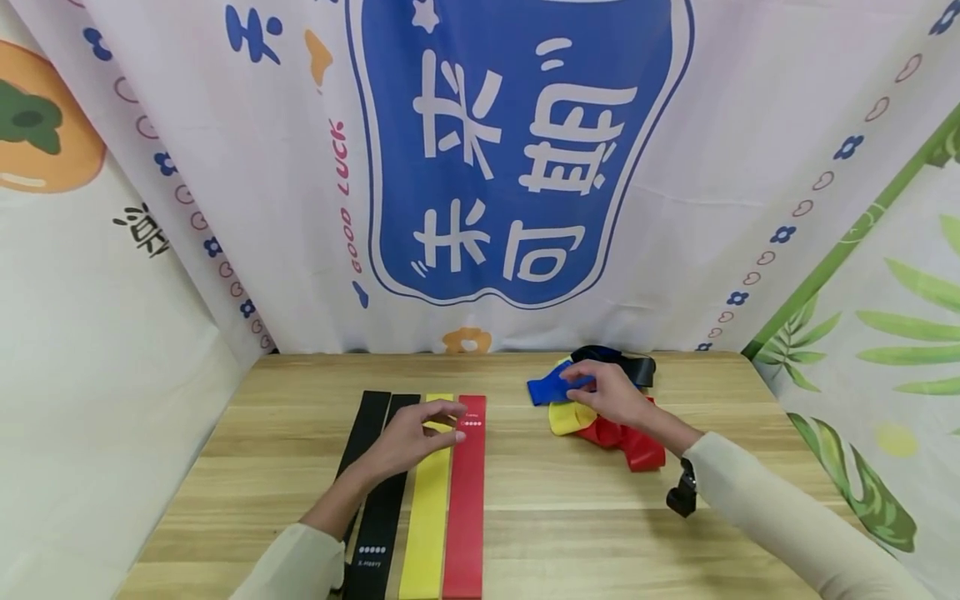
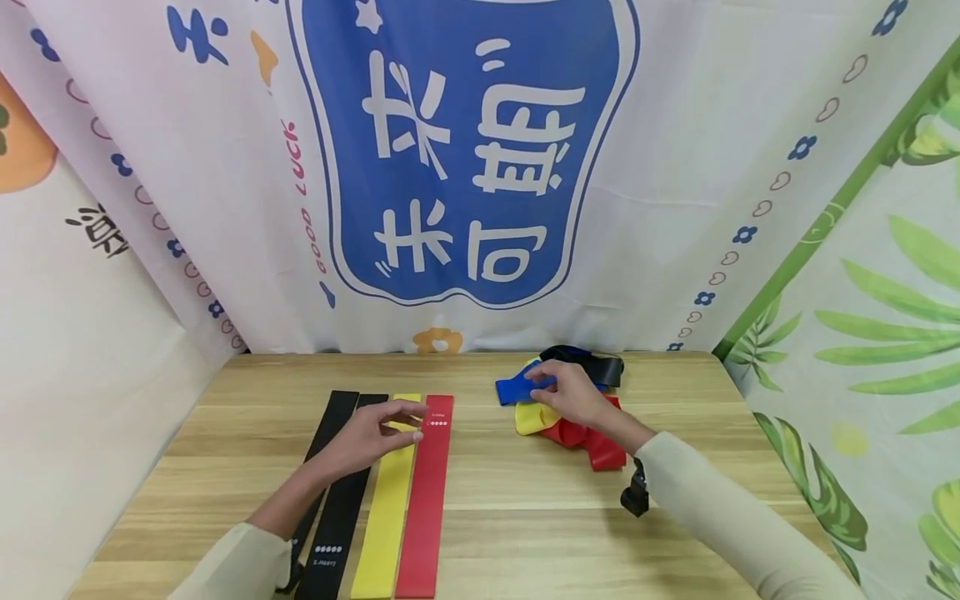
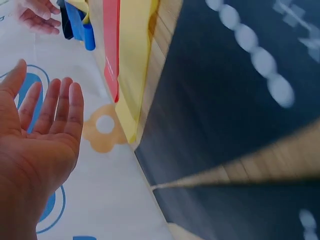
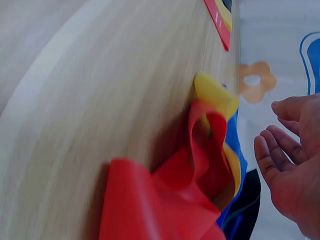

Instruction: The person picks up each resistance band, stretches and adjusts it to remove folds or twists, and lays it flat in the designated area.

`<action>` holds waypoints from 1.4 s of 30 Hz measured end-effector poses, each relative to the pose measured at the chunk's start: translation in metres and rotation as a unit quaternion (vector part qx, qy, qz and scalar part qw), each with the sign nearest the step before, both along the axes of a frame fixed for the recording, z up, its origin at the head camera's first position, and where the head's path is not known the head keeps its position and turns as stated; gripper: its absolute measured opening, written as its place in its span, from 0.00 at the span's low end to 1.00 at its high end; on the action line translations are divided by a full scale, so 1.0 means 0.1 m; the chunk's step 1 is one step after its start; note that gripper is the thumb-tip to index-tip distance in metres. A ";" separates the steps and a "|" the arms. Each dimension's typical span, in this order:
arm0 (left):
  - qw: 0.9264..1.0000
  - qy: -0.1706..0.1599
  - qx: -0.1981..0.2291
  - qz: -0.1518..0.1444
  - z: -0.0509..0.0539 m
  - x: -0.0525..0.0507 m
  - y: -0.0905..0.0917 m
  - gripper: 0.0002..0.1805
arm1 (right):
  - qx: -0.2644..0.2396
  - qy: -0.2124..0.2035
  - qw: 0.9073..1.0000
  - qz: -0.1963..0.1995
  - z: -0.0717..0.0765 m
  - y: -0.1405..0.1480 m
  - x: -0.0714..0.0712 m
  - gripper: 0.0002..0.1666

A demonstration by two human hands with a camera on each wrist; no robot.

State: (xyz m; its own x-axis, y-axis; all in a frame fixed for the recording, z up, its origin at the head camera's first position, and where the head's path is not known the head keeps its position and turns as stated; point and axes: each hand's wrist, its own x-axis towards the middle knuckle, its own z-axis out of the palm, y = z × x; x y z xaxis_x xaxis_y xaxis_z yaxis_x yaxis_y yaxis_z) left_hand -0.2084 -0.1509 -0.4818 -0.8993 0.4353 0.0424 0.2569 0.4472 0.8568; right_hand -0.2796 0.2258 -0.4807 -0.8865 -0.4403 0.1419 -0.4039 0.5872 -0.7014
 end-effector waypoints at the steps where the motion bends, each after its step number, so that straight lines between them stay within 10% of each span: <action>1: 1.000 -0.001 0.003 0.002 -0.01 -0.02 0.03 0.27 | 0.003 0.005 1.000 -0.001 0.00 0.03 -0.01 0.19; 18: 0.999 0.017 0.030 0.031 -0.13 -0.32 0.58 0.24 | 0.042 0.037 0.997 -0.051 -0.10 0.32 -0.22 0.20; 25: 0.998 0.053 0.014 0.022 -0.16 -0.45 0.82 0.24 | 0.040 0.031 0.996 -0.071 -0.15 0.37 -0.34 0.19; 42: 0.996 0.026 -0.059 0.054 -0.27 -0.66 1.35 0.28 | 0.045 -0.006 0.995 -0.085 -0.25 0.32 -0.48 0.17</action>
State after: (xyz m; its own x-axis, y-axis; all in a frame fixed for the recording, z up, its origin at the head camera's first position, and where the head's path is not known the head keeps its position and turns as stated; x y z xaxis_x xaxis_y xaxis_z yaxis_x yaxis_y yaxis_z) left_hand -0.2739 -0.0158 -0.5088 -0.9392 0.3403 0.0451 0.2448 0.5720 0.7829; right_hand -0.3277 0.2579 -0.5060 -0.9506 -0.2948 0.0973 -0.2856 0.7073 -0.6467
